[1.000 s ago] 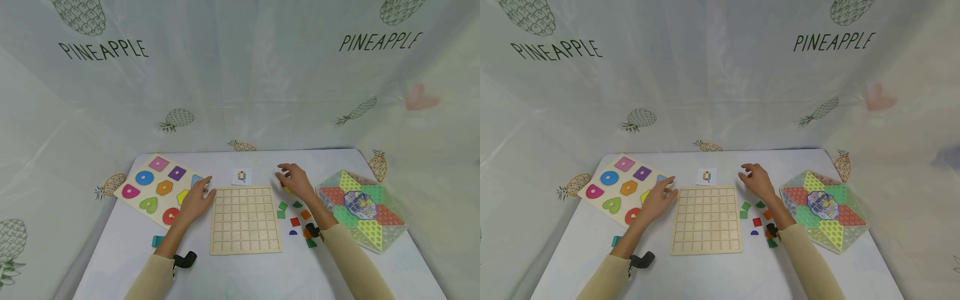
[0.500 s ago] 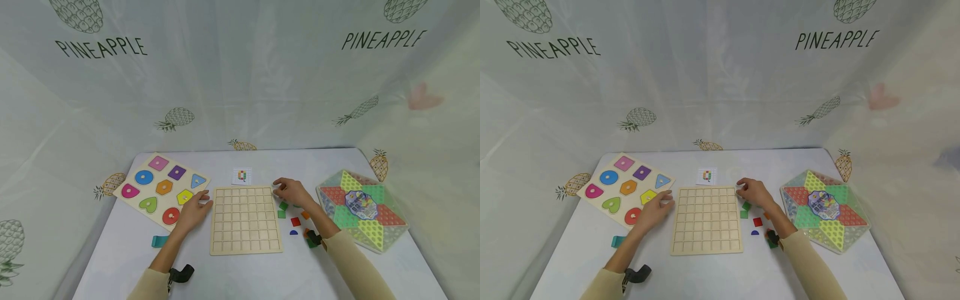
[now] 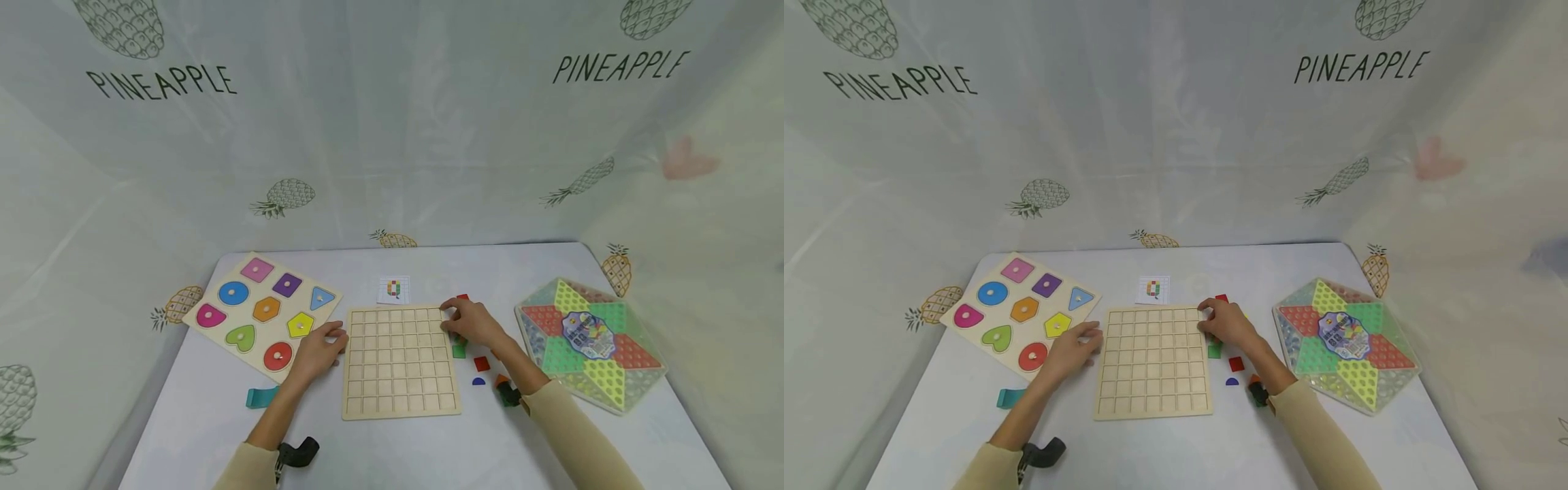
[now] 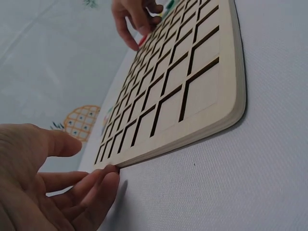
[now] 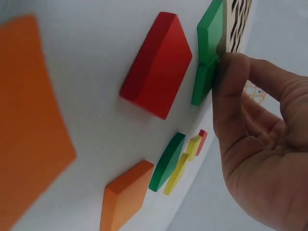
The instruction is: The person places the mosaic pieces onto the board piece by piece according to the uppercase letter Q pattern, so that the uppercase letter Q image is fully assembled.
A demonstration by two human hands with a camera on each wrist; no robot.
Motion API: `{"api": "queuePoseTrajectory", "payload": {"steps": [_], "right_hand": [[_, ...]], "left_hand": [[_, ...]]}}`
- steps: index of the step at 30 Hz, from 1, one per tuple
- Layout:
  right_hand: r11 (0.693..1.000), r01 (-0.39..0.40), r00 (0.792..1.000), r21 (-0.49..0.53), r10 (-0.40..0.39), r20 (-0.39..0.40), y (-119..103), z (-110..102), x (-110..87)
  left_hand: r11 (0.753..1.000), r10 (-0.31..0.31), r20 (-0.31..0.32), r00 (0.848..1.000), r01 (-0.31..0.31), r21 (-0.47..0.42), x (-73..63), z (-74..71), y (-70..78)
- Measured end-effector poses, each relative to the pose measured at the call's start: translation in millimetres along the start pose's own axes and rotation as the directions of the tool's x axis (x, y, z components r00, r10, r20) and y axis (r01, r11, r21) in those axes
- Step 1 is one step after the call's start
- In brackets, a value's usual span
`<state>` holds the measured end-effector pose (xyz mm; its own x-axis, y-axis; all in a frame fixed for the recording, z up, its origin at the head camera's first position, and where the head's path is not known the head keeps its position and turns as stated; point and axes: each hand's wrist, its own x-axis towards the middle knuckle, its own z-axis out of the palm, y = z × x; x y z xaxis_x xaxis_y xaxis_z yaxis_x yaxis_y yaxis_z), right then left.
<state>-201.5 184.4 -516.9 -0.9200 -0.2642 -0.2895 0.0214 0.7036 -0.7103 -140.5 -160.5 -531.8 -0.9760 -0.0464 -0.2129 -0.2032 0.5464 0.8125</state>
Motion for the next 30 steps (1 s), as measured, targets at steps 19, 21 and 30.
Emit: {"api": "queuePoseTrajectory", "payload": {"steps": [19,21,30], "right_hand": [[0.998,-0.062,0.998,-0.025,0.061,-0.031,-2.2,6.6,0.8],[0.998,-0.060,0.998,-0.023,0.059,-0.030,-3.0,6.8,0.8],[0.998,-0.059,0.997,-0.017,0.058,-0.040,-4.2,7.6,-0.4]], "left_hand": [[0.999,-0.031,0.080,0.996,0.032,-0.008,0.9,4.2,1.2],[0.998,-0.048,0.094,0.994,0.051,-0.037,0.6,4.4,1.3],[0.992,-0.052,0.115,0.992,0.065,-0.106,-4.0,2.3,2.4]]}}
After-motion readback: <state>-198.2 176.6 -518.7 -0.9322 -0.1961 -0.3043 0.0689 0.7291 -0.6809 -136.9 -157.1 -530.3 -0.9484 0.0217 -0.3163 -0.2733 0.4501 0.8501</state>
